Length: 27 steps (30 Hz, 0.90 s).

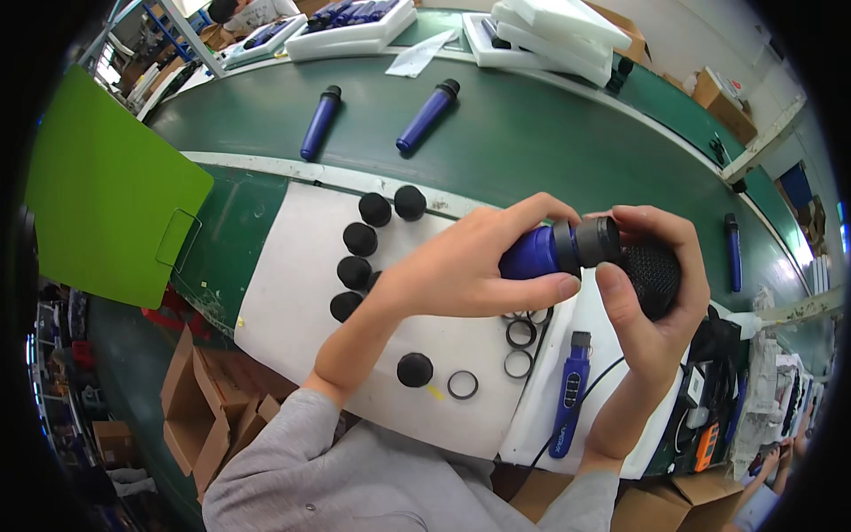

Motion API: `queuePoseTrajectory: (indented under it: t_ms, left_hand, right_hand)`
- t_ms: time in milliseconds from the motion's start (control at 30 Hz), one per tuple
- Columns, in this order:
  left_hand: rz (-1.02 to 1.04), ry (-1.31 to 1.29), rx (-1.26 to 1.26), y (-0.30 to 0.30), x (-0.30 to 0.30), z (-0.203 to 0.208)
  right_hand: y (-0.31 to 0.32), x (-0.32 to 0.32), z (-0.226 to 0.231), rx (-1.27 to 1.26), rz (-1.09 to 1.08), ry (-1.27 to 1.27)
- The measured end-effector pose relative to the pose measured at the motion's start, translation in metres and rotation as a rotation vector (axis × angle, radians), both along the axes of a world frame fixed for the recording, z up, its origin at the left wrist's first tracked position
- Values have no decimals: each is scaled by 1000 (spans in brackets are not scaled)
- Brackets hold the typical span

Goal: The person assembles blue microphones at a workstation by attaching black mesh heads and rings to the bodies. They repeatedly pick up a microphone body, screw on a head, and place the finished unit into a cardboard box. The process is repeated for multiple units throughout the clip.

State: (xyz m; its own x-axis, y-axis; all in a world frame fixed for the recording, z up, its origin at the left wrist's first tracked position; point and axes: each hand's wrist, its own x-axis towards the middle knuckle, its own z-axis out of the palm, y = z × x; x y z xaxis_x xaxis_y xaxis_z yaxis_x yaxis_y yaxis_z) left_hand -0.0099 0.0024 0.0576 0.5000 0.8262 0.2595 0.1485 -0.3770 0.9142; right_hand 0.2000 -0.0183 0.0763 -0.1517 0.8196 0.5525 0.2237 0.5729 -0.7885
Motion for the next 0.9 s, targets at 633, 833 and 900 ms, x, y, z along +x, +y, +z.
queuePoseTrajectory:
  t_ms: [633,833,900]
  left_hand:
    - [-34,-24,-32,1,13,-13]
    - [-47,-52,37,4,20,-16]
    - [-34,-59,23,5,21,-13]
  right_hand:
    - [22,41,-17,1,237,588]
    - [17,8,-18,-69,178,461]
    - [15,4,-19,-20,170,366]
